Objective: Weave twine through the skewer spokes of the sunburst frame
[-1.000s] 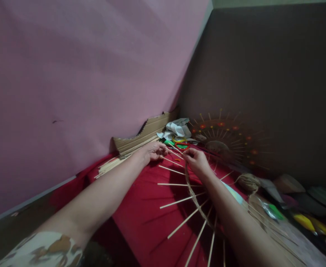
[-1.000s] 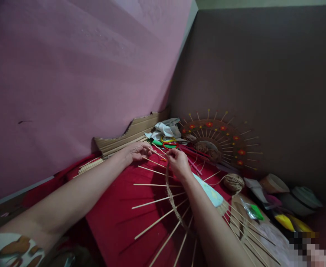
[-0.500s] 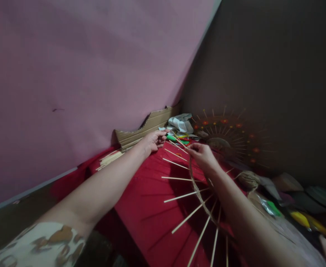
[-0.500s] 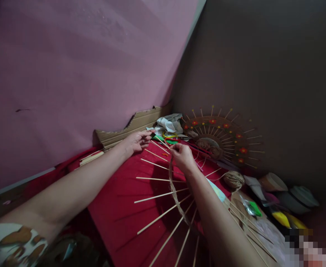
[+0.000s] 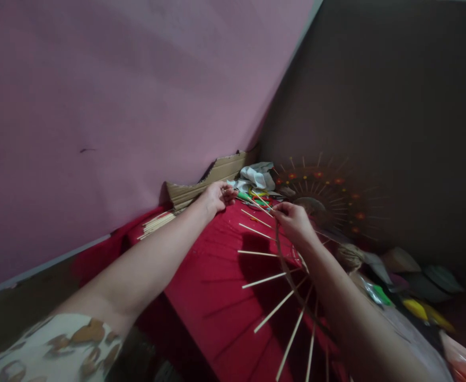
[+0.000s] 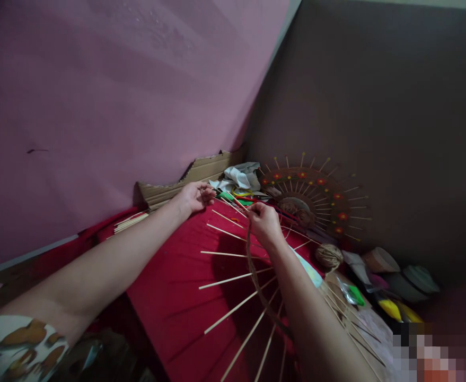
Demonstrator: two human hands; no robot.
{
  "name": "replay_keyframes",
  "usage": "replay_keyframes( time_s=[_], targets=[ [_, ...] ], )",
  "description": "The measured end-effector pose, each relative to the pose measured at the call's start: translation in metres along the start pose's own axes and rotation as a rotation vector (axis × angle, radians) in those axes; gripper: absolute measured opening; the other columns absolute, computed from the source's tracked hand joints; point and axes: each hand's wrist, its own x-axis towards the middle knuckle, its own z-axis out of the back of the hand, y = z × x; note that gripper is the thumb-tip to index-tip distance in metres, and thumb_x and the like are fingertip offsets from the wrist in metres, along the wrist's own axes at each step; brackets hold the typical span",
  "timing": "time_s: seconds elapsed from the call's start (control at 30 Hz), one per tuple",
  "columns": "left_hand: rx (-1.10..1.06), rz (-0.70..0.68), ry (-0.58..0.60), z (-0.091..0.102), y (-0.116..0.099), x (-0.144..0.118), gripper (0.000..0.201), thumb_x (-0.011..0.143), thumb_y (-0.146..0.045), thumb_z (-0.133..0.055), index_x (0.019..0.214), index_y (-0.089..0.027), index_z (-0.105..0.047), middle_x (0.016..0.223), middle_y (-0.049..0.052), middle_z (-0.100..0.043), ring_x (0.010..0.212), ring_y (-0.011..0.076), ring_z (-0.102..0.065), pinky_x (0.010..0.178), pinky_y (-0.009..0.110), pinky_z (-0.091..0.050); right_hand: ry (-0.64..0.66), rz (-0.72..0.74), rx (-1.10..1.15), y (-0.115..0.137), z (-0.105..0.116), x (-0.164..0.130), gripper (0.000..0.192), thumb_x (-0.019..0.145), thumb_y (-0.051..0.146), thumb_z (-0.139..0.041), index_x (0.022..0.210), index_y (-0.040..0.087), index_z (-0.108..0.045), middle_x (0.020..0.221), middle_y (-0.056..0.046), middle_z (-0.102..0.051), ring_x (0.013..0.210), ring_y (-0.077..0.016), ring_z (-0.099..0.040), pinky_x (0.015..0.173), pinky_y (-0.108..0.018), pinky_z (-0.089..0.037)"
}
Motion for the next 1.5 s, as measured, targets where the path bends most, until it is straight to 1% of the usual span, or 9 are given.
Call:
replay_keyframes(
  time_s=[0.07,0.13,0.2,0.27,0.6,1.1,1.3,1.43,1.5],
  targets=[
    [-0.047,-0.045,0.03,0.001,-0.003,-0.001,0.034,0.09,-0.034,-0.055,0.118,-0.015,-0.055,0.115,0.009,-0.059,0.096,0.0193,-0.061,0.081,0.039,-0.054,-0.015,-0.001,-0.009,-0.003,-0.001,0.001,0.016,0.063,0.033,-0.058,0.061,0.017,-0.06,0.051,0.002,-0.053,0.052,-0.0117,-0.043,0.053,-0.025,-0.032],
    [-0.082,-0.087,0.065,0.001,-0.004,-0.003,0.024,0.092,-0.027,-0.05,0.11,-0.014,-0.058,0.091,0.005,-0.063,0.067,0.0109,-0.06,0.064,0.028,-0.053,-0.029,-0.001,-0.015,-0.008,-0.003,0.002,0.016,0.063,0.034,-0.058,0.061,0.017,-0.061,0.052,0.001,-0.055,0.053,-0.0123,-0.045,0.055,-0.026,-0.033],
    [-0.107,-0.126,0.11,0.001,-0.004,-0.007,0.019,0.092,-0.017,-0.044,0.102,-0.014,-0.06,0.066,-0.002,-0.056,0.038,0.0035,-0.041,0.045,0.02,-0.043,-0.044,-0.008,-0.018,-0.014,-0.006,0.004,0.016,0.063,0.033,-0.057,0.062,0.018,-0.061,0.053,0.0,-0.057,0.054,-0.0129,-0.046,0.055,-0.026,-0.034],
    [-0.127,-0.169,0.174,-0.002,-0.004,-0.011,0.022,0.09,-0.01,-0.04,0.099,-0.015,-0.06,0.055,-0.005,-0.05,0.029,0.0015,-0.027,0.038,0.017,-0.034,-0.06,-0.019,-0.022,-0.021,-0.009,0.006,0.016,0.064,0.033,-0.057,0.062,0.018,-0.061,0.053,0.0,-0.057,0.055,-0.0134,-0.047,0.055,-0.026,-0.034],
    [-0.24,-0.422,0.511,-0.012,-0.02,-0.031,0.033,0.095,-0.007,-0.035,0.088,-0.015,-0.066,0.059,-0.002,-0.057,0.033,-0.0019,-0.027,0.04,0.013,-0.029,0.0,-0.035,-0.017,-0.039,-0.031,0.003,0.01,0.066,0.018,-0.054,0.062,0.018,-0.063,0.058,-0.001,-0.064,0.058,-0.0143,-0.056,0.056,-0.024,-0.039],
    [-0.181,-0.418,0.809,-0.042,0.004,-0.088,0.043,0.091,0.002,-0.031,0.099,-0.016,-0.069,0.075,0.003,-0.066,0.042,-0.0005,-0.042,0.045,0.012,-0.037,0.037,0.053,0.104,-0.055,-0.053,-0.005,0.015,0.067,0.03,-0.067,0.079,0.021,-0.071,0.075,0.0,-0.062,0.071,-0.0136,-0.055,0.069,-0.024,-0.043],
    [0.233,-0.288,0.789,-0.046,0.012,-0.094,0.026,0.086,-0.009,-0.053,0.106,-0.017,-0.068,0.076,0.006,-0.067,0.07,0.0163,-0.065,0.067,0.028,-0.051,0.072,0.016,0.206,-0.05,-0.043,-0.011,0.025,0.073,0.041,-0.059,0.067,0.018,-0.063,0.062,0.001,-0.058,0.061,-0.0121,-0.051,0.06,-0.023,-0.042],
    [0.904,-0.607,0.445,-0.028,0.01,-0.043,0.013,0.073,-0.005,-0.066,0.069,-0.017,-0.069,0.062,0.001,-0.062,0.073,0.0155,-0.062,0.066,0.02,-0.045,0.089,-0.042,0.269,-0.05,-0.038,-0.016,0.029,0.068,0.046,-0.06,0.067,0.017,-0.063,0.06,0.001,-0.058,0.056,-0.0114,-0.049,0.055,-0.023,-0.04],
    [1.033,-0.598,0.438,-0.017,0.013,-0.019,0.021,0.06,0.003,-0.07,0.059,-0.018,-0.067,0.054,0.0,-0.058,0.07,0.0161,-0.061,0.061,0.019,-0.042,0.08,-0.065,0.298,-0.05,-0.038,-0.017,0.031,0.067,0.047,-0.06,0.067,0.017,-0.064,0.058,0.001,-0.058,0.054,-0.0111,-0.048,0.052,-0.023,-0.039]
  ],
)
